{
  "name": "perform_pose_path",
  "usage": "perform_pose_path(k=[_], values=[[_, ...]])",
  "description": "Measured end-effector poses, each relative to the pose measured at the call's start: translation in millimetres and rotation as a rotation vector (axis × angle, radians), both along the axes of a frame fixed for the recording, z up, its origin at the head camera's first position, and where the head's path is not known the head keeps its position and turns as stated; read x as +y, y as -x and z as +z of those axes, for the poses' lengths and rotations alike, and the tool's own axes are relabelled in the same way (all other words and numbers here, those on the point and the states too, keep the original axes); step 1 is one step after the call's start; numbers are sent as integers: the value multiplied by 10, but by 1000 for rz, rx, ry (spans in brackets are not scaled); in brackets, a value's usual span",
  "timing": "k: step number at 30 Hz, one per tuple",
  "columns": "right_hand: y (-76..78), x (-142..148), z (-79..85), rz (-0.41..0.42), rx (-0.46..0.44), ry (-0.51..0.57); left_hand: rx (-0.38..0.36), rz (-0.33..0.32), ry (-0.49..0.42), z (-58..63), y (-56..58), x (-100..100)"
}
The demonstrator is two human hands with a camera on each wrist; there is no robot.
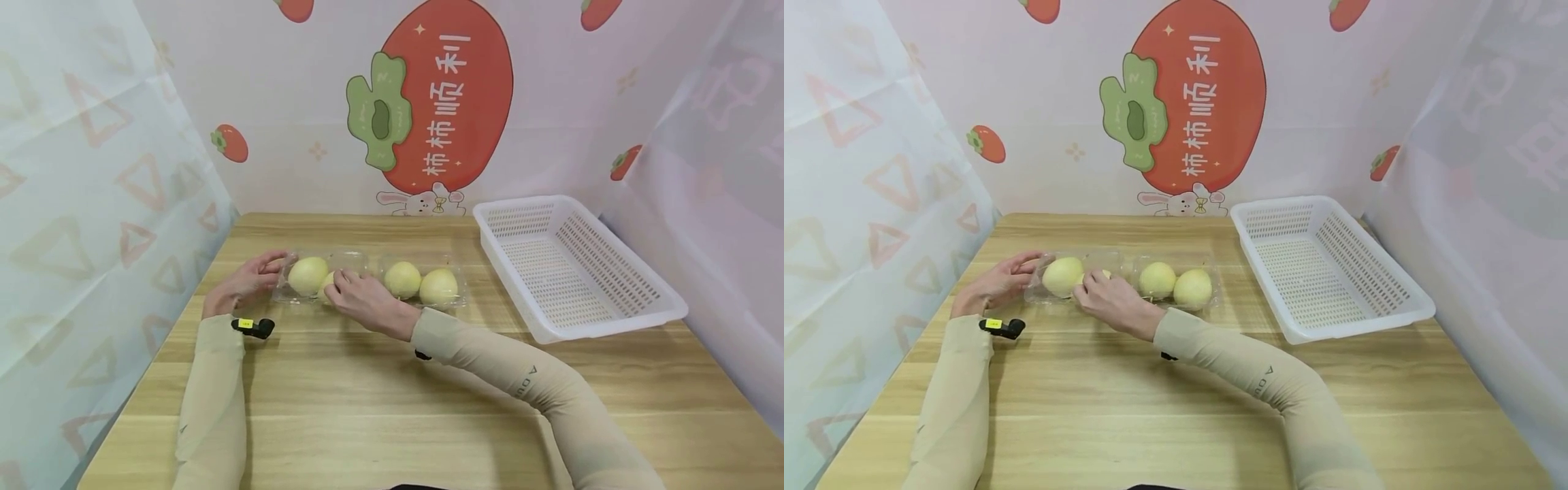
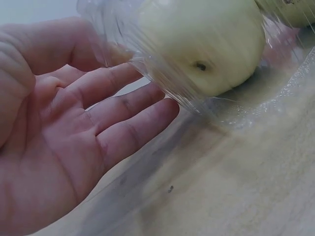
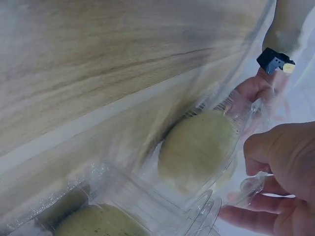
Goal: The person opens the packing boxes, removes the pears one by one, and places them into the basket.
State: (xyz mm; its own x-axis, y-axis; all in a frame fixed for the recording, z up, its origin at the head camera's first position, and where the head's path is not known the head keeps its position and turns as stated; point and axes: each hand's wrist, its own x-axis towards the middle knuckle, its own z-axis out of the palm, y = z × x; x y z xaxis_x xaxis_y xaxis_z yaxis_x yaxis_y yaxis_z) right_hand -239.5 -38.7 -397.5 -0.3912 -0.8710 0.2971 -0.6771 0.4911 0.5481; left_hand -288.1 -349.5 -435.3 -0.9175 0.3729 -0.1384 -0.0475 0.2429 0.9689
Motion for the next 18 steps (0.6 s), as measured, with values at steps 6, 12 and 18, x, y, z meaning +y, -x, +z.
perform_pose_path(k=[6,12,18], values=[[58,-22,78,52,36,8,-14,-8,-10,-10,-6,-4],[101,-99,121,122,27,-8,-19,0,-17,-14,-15,-2],[142,-145,122,182,29,-28,-33,4,-33,-12,-17,9]])
